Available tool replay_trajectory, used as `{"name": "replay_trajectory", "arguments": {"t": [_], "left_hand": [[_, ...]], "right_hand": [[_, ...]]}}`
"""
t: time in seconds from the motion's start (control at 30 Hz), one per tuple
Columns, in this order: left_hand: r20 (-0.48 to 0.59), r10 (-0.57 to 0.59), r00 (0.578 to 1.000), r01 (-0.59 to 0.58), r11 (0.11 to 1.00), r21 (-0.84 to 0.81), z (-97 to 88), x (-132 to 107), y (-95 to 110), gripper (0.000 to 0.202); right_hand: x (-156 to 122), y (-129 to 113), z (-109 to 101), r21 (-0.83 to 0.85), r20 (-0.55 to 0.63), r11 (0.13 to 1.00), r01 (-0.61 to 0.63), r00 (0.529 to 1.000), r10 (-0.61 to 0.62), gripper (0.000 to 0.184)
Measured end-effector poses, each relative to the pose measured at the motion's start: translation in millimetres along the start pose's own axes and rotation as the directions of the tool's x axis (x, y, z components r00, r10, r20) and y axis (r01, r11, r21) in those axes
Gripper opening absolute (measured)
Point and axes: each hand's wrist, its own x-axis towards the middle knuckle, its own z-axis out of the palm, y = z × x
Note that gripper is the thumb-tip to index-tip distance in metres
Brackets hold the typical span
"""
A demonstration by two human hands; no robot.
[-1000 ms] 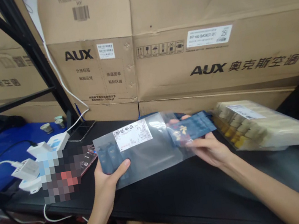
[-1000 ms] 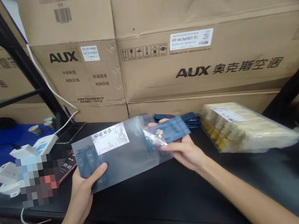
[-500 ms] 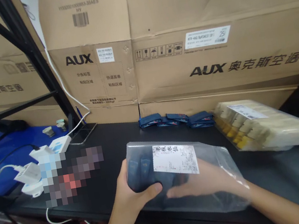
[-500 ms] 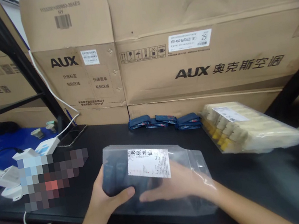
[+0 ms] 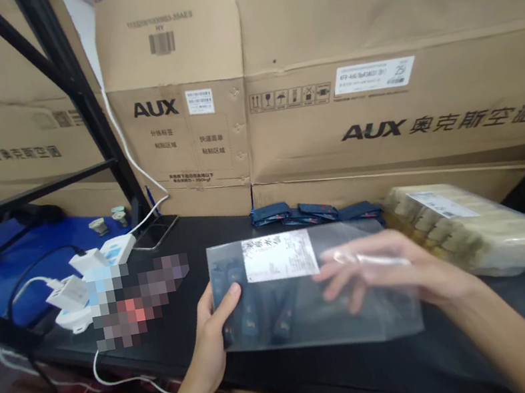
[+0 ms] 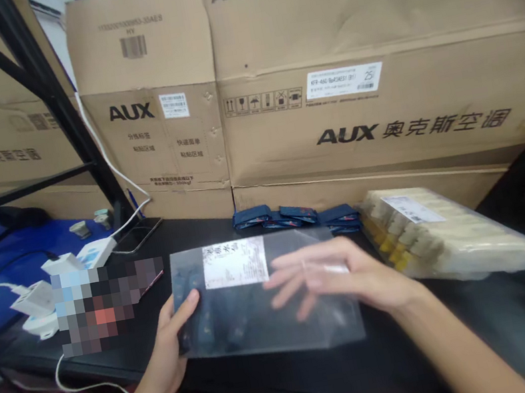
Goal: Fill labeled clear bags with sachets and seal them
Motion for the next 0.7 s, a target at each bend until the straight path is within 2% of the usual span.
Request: {"name": "replay_trajectory", "arguments": {"t": [0.03,0.07,0.1,0.13,0.17,0.2,0.23,0.27,0.33,0.4,0.47,0.53,0.6,0.63,0.7], "left_hand": [[-0.039,0.009,0.999,-0.012,0.998,-0.058,0.3,2,0,0.058],[-0.066,0.010,0.998,-0.018,0.993,-0.114,0.5,3,0,0.056],[-0.088,0.007,0.996,-0.021,0.986,-0.168,0.5,5,1,0.053],[-0.107,-0.003,0.994,-0.021,0.976,-0.219,0.4,7,2,0.049],[-0.127,-0.014,0.992,-0.020,0.963,-0.269,0.0,8,3,0.043],[-0.149,-0.025,0.989,-0.023,0.948,-0.318,-0.5,9,5,0.037],[-0.170,-0.036,0.985,-0.029,0.930,-0.365,-1.3,10,7,0.032],[-0.190,-0.045,0.981,-0.037,0.912,-0.408,-2.2,10,9,0.029],[-0.195,-0.066,0.979,-0.032,0.887,-0.461,-4.7,12,13,0.028],[-0.166,-0.080,0.983,-0.007,0.883,-0.469,-7.0,13,15,0.033],[-0.147,-0.084,0.986,0.006,0.885,-0.466,-8.3,15,15,0.035],[-0.153,-0.070,0.986,-0.012,0.880,-0.475,-8.0,15,15,0.031],[-0.172,-0.052,0.984,-0.038,0.875,-0.483,-7.1,14,13,0.025],[-0.185,-0.046,0.982,-0.050,0.874,-0.483,-6.7,14,13,0.023],[-0.207,-0.040,0.978,-0.065,0.877,-0.476,-6.4,12,12,0.023]], "right_hand": [[-1,-1,-13,0.035,-0.155,0.995,0.091,0.984,-0.084,0.028],[-1,2,-25,0.043,-0.342,0.979,0.198,0.924,-0.172,0.022],[1,9,-36,0.027,-0.515,0.952,0.304,0.820,-0.248,0.016],[4,19,-45,-0.002,-0.636,0.933,0.360,0.720,-0.279,0.012],[8,32,-50,-0.047,-0.715,0.926,0.374,0.635,-0.293,0.009],[13,47,-52,-0.084,-0.757,0.940,0.331,0.592,-0.276,0.008],[18,63,-51,-0.114,-0.781,0.958,0.262,0.573,-0.250,0.009],[23,78,-48,-0.132,-0.789,0.974,0.183,0.575,-0.215,0.009],[32,103,-37,-0.210,-0.722,0.977,0.026,0.670,-0.173,0.009],[38,119,-27,-0.390,-0.614,0.919,-0.049,0.758,-0.220,0.012],[44,127,-22,-0.639,-0.489,0.768,-0.043,0.794,-0.363,0.012],[54,131,-23,-0.845,-0.307,0.535,0.021,0.799,-0.517,0.015],[71,135,-31,-0.942,-0.107,0.317,0.106,0.804,-0.585,0.024],[82,138,-36,-0.961,-0.046,0.245,0.125,0.806,-0.591,0.027],[108,146,-50,-0.982,-0.034,0.168,0.081,0.807,-0.589,0.033]]}}
